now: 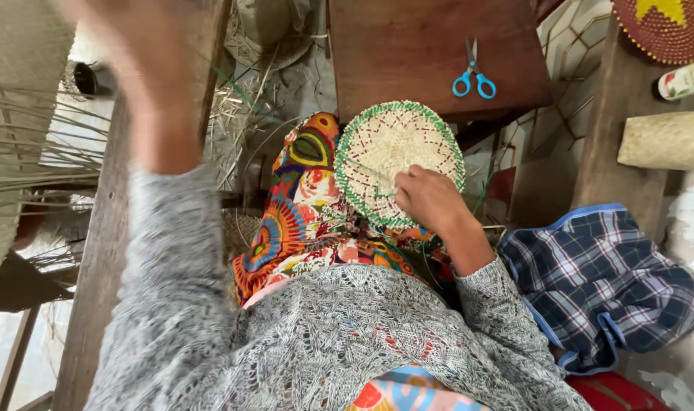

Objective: The person weaves a decorative circular mat using a green plastic strip and a metal needle tool. They repeatedly thread the strip through the edges of the woven base, pull it tight to secure the design, and use scissors to trim excess material.

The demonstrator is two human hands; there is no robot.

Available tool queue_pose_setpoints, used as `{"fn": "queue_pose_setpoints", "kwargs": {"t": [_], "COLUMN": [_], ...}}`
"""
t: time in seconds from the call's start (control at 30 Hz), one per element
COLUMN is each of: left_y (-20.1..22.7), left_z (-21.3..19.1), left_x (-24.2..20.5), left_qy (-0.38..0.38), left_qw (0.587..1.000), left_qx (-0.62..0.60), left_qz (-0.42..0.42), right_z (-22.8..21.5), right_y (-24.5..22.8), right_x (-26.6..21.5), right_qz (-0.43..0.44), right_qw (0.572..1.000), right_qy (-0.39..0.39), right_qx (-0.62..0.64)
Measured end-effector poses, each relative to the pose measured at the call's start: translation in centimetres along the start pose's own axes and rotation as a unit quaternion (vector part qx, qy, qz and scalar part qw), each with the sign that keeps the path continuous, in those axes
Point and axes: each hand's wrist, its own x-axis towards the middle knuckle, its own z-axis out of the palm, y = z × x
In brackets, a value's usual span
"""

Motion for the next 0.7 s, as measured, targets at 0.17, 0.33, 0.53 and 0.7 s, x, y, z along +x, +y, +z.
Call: {"fn": "queue_pose_setpoints", "kwargs": {"t": [0.17,0.33,0.53,0.7], "left_y": [5.5,8.0,9.1,9.1], "left_z": [-9.1,-3.9,6.1,10.7], "left_x": [0.5,-3.0,-10.9,-17.3], "left_qy": [-0.095,-0.328,-0.357,-0.389], "left_qw": [0.984,0.896,0.834,0.816], "left_qx": [0.143,0.267,0.364,0.262], "left_qz": [-0.036,0.134,0.21,0.338], "right_z": [2.6,3.7,4.2,5.8], "right_y": [0.6,1.3,1.7,1.8], "right_x": [1.1,0.8,0.6,1.7], "right_qz": [0.037,0.002,-0.005,0.049], "right_qw": [0.977,0.931,0.916,0.901], "right_qy": [0.2,0.34,0.379,0.424], "right_qx": [0.063,0.134,0.131,0.075]}}
